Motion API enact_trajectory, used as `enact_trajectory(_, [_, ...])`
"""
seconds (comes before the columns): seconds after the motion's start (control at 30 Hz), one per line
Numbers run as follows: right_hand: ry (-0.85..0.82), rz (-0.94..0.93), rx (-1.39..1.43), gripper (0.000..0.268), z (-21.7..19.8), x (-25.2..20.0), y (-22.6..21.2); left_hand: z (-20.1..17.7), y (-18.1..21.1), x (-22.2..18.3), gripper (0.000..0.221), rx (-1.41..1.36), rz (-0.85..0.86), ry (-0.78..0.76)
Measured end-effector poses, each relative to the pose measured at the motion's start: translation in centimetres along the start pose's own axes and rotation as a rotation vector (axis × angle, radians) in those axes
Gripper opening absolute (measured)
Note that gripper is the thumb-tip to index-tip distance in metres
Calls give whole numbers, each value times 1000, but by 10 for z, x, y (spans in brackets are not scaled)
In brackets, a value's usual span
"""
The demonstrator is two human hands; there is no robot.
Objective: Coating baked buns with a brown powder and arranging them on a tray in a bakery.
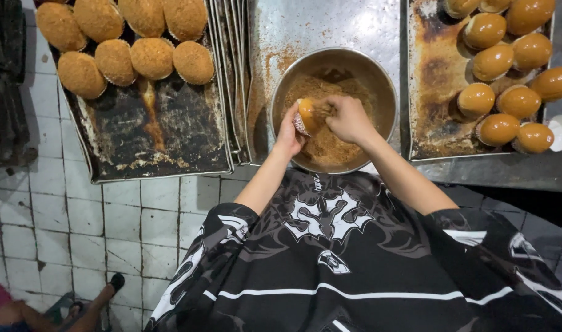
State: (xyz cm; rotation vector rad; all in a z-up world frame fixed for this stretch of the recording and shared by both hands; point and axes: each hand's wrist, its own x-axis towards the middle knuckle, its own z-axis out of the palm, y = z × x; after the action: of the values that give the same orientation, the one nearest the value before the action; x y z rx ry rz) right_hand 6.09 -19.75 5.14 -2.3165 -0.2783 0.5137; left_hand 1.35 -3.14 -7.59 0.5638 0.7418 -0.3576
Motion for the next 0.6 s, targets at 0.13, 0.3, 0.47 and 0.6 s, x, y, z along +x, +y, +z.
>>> enact_trajectory(0.13, [65,-38,99,33,-8,10,-21,14,7,-13,50,10,-3,-25])
enact_trajectory(0.3, [99,105,116,38,25,37,47,29,19,-27,40,11,28,-26])
enact_trajectory(0.47, [-266,117,-267,58,55,-18,39,7,11,-13,44,-102,-7,5])
enact_trajectory(0.6, [-179,128,-183,27,132,-8,145,2,17,-13,56,-57,-128,72])
